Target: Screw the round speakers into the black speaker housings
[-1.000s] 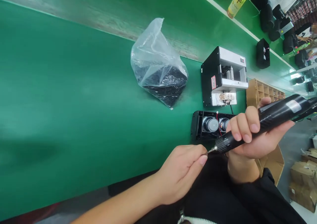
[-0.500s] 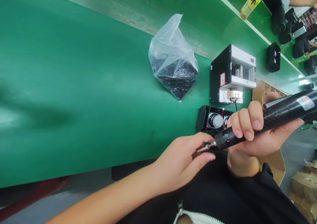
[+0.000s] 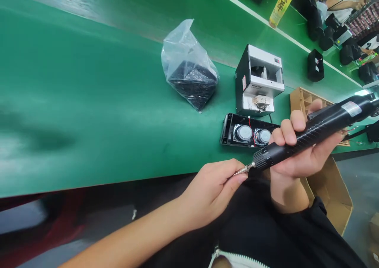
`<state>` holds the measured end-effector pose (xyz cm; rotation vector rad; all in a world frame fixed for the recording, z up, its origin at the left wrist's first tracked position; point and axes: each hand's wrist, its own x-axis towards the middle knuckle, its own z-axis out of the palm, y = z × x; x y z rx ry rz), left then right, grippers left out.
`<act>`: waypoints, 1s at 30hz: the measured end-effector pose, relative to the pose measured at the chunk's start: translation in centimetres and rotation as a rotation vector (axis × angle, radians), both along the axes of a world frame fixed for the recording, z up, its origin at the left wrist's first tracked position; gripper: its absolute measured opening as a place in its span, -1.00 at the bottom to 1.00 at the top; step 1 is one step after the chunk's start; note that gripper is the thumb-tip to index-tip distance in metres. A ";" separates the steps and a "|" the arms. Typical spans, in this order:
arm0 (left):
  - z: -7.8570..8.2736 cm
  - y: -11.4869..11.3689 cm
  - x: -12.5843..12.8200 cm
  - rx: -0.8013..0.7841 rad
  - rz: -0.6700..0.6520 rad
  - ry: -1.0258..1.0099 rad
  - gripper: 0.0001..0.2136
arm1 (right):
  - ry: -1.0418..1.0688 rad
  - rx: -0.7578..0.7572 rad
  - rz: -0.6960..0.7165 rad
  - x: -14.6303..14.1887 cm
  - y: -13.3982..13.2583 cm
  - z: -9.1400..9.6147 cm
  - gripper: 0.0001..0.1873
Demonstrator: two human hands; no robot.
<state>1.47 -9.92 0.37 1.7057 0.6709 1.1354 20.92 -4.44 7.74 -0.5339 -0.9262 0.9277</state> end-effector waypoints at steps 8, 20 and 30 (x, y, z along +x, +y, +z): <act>-1.1 -0.9 1.0 -0.260 -0.019 0.024 -0.64 | 0.100 -0.015 0.147 1.6 0.1 -0.2 -0.36; 1.2 0.7 0.3 -0.388 -0.042 0.020 -0.74 | 0.035 -0.062 0.072 0.7 1.4 0.5 -0.26; 0.0 0.5 -1.6 -0.770 -0.085 -0.194 -0.70 | -0.067 -0.198 0.022 0.8 0.4 4.6 -0.62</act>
